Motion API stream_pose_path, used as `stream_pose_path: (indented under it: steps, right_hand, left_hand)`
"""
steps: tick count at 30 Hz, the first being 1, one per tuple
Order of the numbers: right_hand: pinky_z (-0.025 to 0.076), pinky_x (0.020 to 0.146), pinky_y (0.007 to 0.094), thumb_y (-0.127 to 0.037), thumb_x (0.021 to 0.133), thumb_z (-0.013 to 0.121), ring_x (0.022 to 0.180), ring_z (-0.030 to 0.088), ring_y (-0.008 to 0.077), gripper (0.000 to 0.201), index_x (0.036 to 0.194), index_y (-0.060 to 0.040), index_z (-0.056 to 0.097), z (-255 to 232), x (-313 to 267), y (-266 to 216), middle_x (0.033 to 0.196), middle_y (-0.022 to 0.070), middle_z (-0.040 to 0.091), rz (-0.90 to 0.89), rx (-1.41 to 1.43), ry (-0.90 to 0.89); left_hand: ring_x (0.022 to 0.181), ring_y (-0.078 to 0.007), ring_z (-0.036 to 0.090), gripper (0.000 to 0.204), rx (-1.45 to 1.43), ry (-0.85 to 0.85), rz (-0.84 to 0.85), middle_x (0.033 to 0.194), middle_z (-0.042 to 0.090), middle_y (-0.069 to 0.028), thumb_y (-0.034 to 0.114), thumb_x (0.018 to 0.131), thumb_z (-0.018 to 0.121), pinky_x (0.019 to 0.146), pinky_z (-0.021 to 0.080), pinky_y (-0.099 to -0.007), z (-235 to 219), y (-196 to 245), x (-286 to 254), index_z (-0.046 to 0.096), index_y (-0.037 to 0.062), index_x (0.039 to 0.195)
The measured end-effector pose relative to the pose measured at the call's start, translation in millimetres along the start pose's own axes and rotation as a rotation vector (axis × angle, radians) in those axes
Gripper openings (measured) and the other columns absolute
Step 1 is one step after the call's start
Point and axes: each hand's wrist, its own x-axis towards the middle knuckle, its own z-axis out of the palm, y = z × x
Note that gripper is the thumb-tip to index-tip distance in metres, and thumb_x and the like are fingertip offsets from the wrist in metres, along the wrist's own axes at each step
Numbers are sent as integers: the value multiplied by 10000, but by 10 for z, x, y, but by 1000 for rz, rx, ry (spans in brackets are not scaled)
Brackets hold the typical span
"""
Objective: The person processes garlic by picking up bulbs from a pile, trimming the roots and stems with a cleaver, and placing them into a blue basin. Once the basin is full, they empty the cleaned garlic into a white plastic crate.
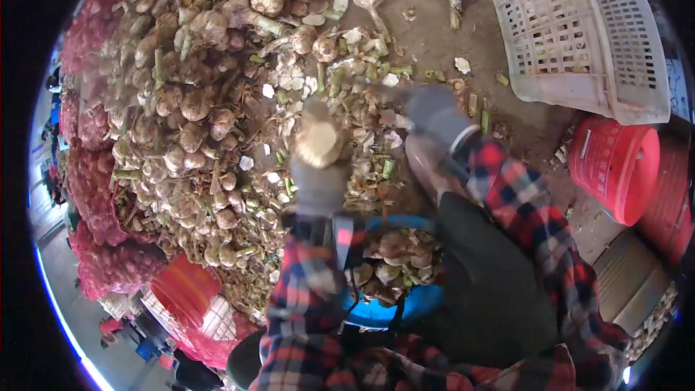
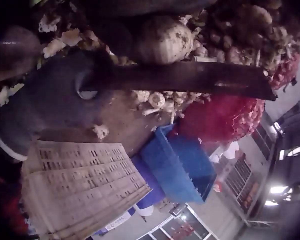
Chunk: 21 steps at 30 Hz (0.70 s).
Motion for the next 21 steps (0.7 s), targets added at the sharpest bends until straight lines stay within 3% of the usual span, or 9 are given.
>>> stream_pose_path:
  steps: [2,4,6,7,9,10,12,18,21]
  right_hand:
    - [425,746,365,-266,718,436,874,546,255,283,952,-144,537,-95,18,315,963,109,559,492,-86,-180]
    - [414,767,372,-276,720,436,895,534,269,305,970,-128,529,-143,-91,419,979,123,550,514,-79,-205]
    - [403,788,380,-287,722,436,916,522,284,329,988,-113,521,-198,-9,425,995,136,542,518,-73,-205]
    - [395,800,384,-298,723,437,926,514,293,344,998,-108,517,-165,-27,358,995,143,540,542,-25,-179]
    - [388,812,390,-338,729,441,941,504,300,373,1030,-127,504,31,-70,415,1000,142,538,551,33,-173]
    - [388,812,390,-338,729,441,941,504,300,373,1030,-127,504,67,-64,418,1000,142,538,554,34,-162]
    - [389,814,387,-348,727,445,946,502,298,380,1031,-128,503,83,-50,376,1000,140,539,573,12,-226]
    - [403,781,397,-359,701,474,899,517,314,397,1001,-102,516,117,-138,501,955,146,553,573,85,-182]
    - [405,779,398,-360,701,475,888,520,317,397,1001,-103,511,92,-166,514,940,154,555,541,102,-177]
  left_hand:
    - [728,-188,542,250,-1300,37,-109,845,540,-89,143,734,513,640,462,-307,-173,189,-169,472,40,958]
    - [738,-206,536,269,-1177,-608,-494,878,539,-102,168,738,522,684,445,-328,-241,-98,-318,484,22,961]
    - [917,-215,501,343,-224,-1296,54,1001,534,-164,186,762,526,827,361,-312,-314,410,-176,481,-31,1023]
    - [753,-232,543,345,118,-1493,45,832,570,-117,268,720,564,714,423,-344,-274,528,-37,508,27,960]
    - [849,-255,544,495,519,-851,-160,937,558,-156,342,695,605,757,411,-349,-261,643,301,466,90,1099]
    - [781,-290,554,517,683,-426,73,829,562,-164,362,681,603,708,432,-371,-218,609,568,449,104,1100]
    - [917,-294,500,449,878,-80,212,1016,491,-132,296,696,567,781,406,-367,-167,487,1250,437,80,1067]
    - [922,-287,503,408,1147,-170,140,1008,483,-136,201,668,562,770,415,-370,90,269,1836,457,73,1040]
    - [879,-291,513,321,913,35,113,935,509,-138,274,674,581,754,424,-362,19,42,1603,542,52,902]
